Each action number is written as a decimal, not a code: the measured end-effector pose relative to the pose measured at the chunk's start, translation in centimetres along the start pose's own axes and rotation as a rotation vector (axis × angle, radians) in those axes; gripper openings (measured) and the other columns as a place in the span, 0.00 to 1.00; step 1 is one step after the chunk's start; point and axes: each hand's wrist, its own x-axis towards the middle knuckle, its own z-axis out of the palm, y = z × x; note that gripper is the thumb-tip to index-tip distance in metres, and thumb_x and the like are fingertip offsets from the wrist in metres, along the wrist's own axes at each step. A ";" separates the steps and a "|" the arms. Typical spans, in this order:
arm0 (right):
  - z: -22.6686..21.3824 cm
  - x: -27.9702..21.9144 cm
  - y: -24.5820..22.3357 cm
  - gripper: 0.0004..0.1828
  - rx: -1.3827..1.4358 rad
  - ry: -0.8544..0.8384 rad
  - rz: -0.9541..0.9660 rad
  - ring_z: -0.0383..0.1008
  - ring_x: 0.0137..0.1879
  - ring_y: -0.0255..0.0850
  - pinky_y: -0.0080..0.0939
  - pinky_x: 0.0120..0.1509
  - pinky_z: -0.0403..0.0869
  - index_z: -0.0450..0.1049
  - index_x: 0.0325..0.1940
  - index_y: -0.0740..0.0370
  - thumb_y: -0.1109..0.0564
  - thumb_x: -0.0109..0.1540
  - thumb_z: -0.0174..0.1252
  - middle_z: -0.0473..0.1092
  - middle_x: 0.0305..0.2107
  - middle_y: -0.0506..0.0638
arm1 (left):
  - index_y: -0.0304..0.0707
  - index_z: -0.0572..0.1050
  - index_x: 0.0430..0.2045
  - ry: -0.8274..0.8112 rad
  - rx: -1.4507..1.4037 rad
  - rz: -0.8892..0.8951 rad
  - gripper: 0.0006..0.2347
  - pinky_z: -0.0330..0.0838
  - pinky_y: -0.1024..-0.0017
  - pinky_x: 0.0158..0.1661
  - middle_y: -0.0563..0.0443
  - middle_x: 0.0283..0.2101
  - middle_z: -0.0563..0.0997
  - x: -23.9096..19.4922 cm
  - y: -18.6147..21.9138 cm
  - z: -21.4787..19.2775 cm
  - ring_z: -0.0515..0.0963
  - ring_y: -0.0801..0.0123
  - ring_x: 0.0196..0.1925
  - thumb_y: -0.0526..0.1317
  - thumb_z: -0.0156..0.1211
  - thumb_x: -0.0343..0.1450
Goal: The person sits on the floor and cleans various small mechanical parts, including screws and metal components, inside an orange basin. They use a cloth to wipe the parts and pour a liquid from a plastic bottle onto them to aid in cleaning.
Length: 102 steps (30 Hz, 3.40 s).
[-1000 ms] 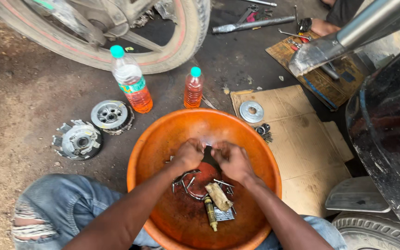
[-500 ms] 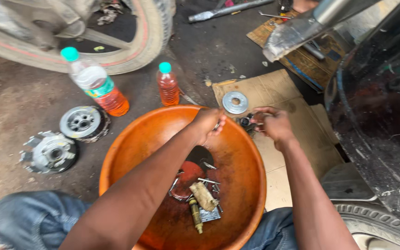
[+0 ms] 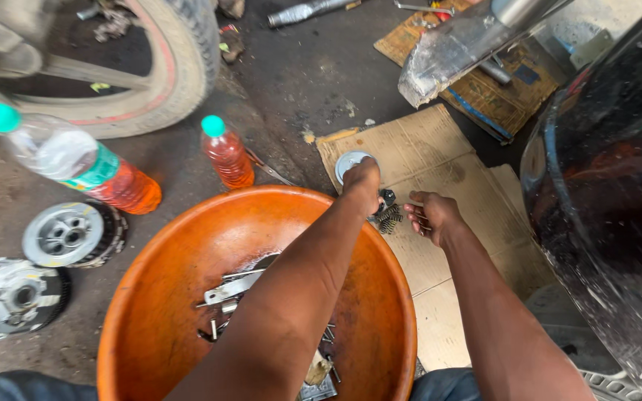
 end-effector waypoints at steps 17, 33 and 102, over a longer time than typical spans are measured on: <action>0.6 4.3 0.8 0.08 0.107 -0.051 0.082 0.68 0.29 0.33 0.35 0.32 0.69 0.73 0.44 0.58 0.52 0.66 0.56 0.74 0.29 0.46 | 0.25 0.65 0.62 0.195 -0.369 -0.316 0.28 0.71 0.54 0.60 0.34 0.67 0.69 3.6 -0.7 2.8 0.74 0.45 0.63 0.50 0.54 0.72; 0.6 4.6 2.1 0.09 0.081 -0.037 0.106 0.68 0.29 0.33 0.35 0.32 0.69 0.75 0.43 0.58 0.52 0.67 0.54 0.74 0.30 0.45 | 0.23 0.70 0.57 0.203 -0.617 -0.209 0.27 0.63 0.56 0.65 0.34 0.65 0.71 3.4 -0.9 2.1 0.73 0.50 0.64 0.43 0.58 0.65; 14.6 -24.2 15.0 0.15 -1.500 -0.526 -0.358 0.83 0.42 0.48 0.46 0.49 0.79 0.81 0.46 0.63 0.58 0.56 0.64 0.80 0.36 0.60 | 0.53 0.80 0.50 -0.388 1.813 0.383 0.20 0.67 0.60 0.63 0.45 0.62 0.65 -24.8 -8.9 -32.7 0.71 0.52 0.62 0.54 0.69 0.64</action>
